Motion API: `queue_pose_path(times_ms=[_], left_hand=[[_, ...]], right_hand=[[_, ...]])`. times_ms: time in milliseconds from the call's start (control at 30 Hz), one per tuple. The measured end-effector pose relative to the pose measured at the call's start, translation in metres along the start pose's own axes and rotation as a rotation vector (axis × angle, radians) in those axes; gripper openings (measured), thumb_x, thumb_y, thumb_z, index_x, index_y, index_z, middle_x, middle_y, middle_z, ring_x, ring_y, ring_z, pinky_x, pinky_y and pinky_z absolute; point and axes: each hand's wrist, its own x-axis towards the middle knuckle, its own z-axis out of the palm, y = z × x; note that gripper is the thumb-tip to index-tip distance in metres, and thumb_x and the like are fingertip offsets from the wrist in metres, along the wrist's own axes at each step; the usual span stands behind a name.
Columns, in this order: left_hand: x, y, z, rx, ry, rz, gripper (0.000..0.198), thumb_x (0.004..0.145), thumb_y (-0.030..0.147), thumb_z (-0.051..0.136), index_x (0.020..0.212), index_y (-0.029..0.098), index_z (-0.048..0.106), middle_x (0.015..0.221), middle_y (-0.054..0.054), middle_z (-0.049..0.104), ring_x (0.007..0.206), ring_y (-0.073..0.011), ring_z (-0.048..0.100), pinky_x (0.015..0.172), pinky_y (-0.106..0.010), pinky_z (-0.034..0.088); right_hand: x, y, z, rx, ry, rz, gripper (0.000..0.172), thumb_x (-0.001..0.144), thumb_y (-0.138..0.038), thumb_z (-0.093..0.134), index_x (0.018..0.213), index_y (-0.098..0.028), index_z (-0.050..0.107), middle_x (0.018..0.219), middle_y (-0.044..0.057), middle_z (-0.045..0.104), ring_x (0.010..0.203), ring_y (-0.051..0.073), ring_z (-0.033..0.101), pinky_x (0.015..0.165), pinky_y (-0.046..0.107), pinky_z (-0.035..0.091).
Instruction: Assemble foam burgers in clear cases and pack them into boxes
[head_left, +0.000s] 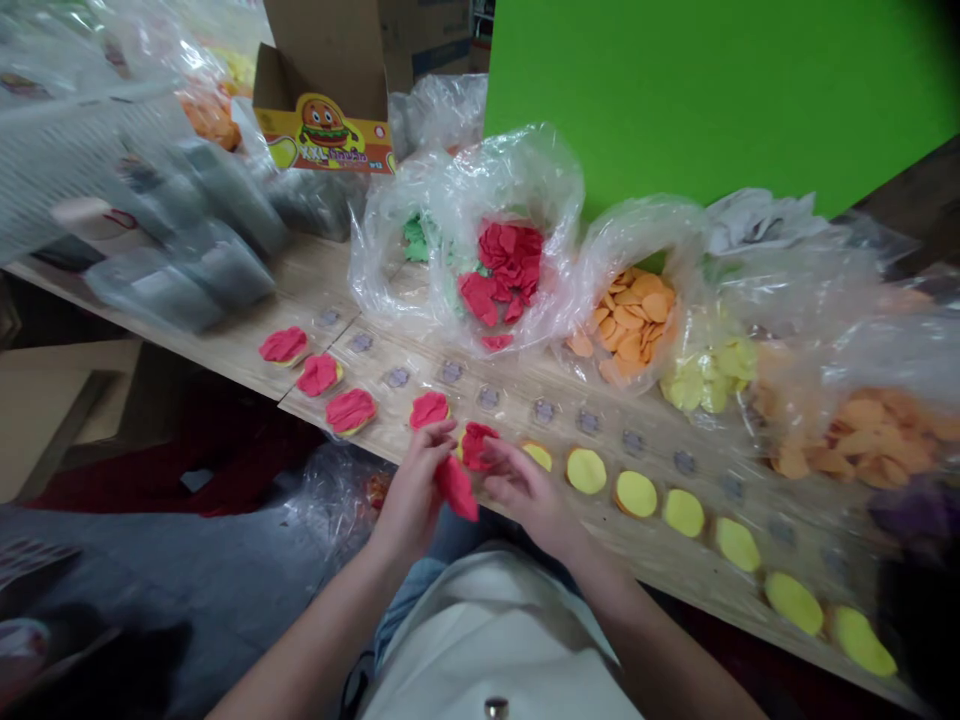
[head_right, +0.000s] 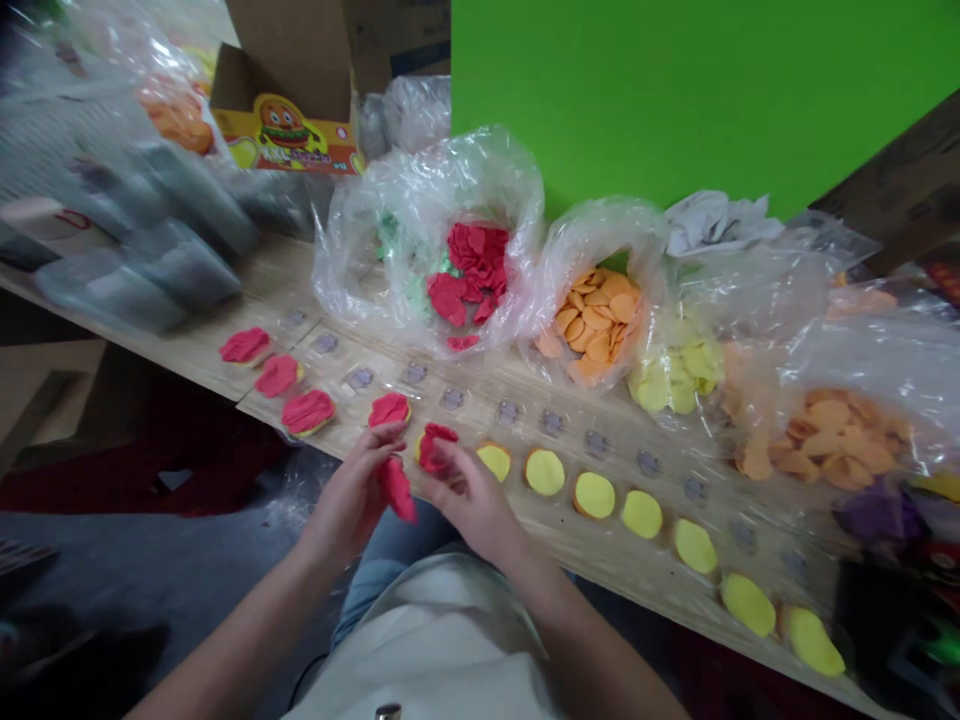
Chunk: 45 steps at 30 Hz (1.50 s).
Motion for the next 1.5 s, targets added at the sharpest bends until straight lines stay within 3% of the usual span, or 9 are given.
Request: queue_pose_path(times_ms=[133,300,500,633,800,967,1133,1367,1500], left_hand=[[0.0,-0.001,0.031,-0.213,-0.146,-0.119,0.03,0.079,0.031,0.055,0.107,0.019,0.052,0.087,0.0,0.058,0.073,-0.0099,0.058,0.065,-0.02,0.047],[0.014,-0.021,0.042,0.13,-0.361,-0.022,0.035,0.07,0.026,0.067,0.101,0.015,0.054,0.085,-0.003,0.062,0.075,-0.013,0.06,0.068,-0.024,0.048],[0.043,-0.039,0.048,0.679,-0.337,0.422,0.028,0.078,0.02,0.056,0.105,0.016,0.055,0.101,-0.009,0.064,0.091,-0.0185,0.061,0.082,-0.034,0.049],[0.037,-0.039,0.04,1.037,-0.327,0.779,0.027,0.085,0.021,0.046,0.11,0.017,0.056,0.117,-0.01,0.058,0.108,-0.0198,0.053,0.093,-0.039,0.042],[0.023,-0.047,0.025,1.361,-0.581,0.958,0.04,0.087,0.028,0.044,0.126,0.018,0.046,0.134,-0.01,0.046,0.127,-0.0244,0.036,0.105,-0.046,0.028],[0.026,-0.047,0.025,1.455,-0.623,1.025,0.041,0.086,0.028,0.045,0.127,0.019,0.047,0.137,-0.01,0.042,0.13,-0.0253,0.031,0.108,-0.047,0.019],[0.027,-0.04,0.022,1.558,-0.632,1.05,0.045,0.087,0.028,0.044,0.131,0.018,0.041,0.135,-0.01,0.044,0.127,-0.0249,0.036,0.109,-0.046,0.017],[0.022,-0.037,0.022,1.6,-0.646,1.033,0.04,0.085,0.025,0.047,0.124,0.018,0.048,0.135,-0.011,0.045,0.129,-0.0252,0.031,0.109,-0.05,0.013],[0.02,-0.023,0.015,1.438,-0.664,0.971,0.044,0.084,0.029,0.048,0.128,0.022,0.043,0.13,-0.009,0.05,0.125,-0.0239,0.039,0.107,-0.049,0.021]], right_hand=[[-0.005,0.0,-0.001,0.17,0.102,0.107,0.027,0.078,-0.038,0.057,0.095,-0.019,0.063,0.087,0.003,0.064,0.076,0.015,0.058,0.066,0.026,0.047],[-0.008,0.019,-0.034,0.276,0.233,0.269,0.027,0.077,-0.038,0.054,0.096,-0.019,0.061,0.071,0.0,0.062,0.055,0.012,0.053,0.048,0.022,0.041],[-0.007,0.04,-0.042,-0.406,0.414,0.069,0.019,0.082,-0.025,0.046,0.094,-0.02,0.06,0.085,0.003,0.065,0.076,0.016,0.059,0.067,0.027,0.044],[-0.008,0.048,-0.033,-0.816,0.402,-0.013,0.023,0.086,-0.017,0.041,0.098,-0.017,0.06,0.088,0.007,0.064,0.083,0.019,0.057,0.074,0.031,0.043],[-0.012,0.051,-0.037,-1.019,0.403,-0.127,0.023,0.089,-0.017,0.039,0.098,-0.017,0.06,0.09,0.009,0.059,0.084,0.02,0.053,0.076,0.033,0.044],[-0.035,0.047,-0.042,-1.055,0.291,-0.286,0.027,0.09,-0.022,0.04,0.107,-0.017,0.06,0.103,0.01,0.06,0.101,0.022,0.05,0.087,0.038,0.041],[-0.054,0.054,-0.04,-1.118,0.132,-0.35,0.04,0.09,-0.027,0.04,0.128,-0.017,0.045,0.129,0.008,0.05,0.126,0.028,0.03,0.098,0.046,0.032],[-0.038,0.045,-0.039,-1.096,0.181,-0.222,0.033,0.085,-0.025,0.047,0.116,-0.017,0.054,0.114,0.01,0.056,0.108,0.027,0.044,0.094,0.044,0.037],[-0.037,0.045,-0.04,-1.04,0.214,-0.251,0.027,0.082,-0.021,0.048,0.108,-0.022,0.056,0.102,0.008,0.059,0.096,0.026,0.051,0.085,0.043,0.044]])
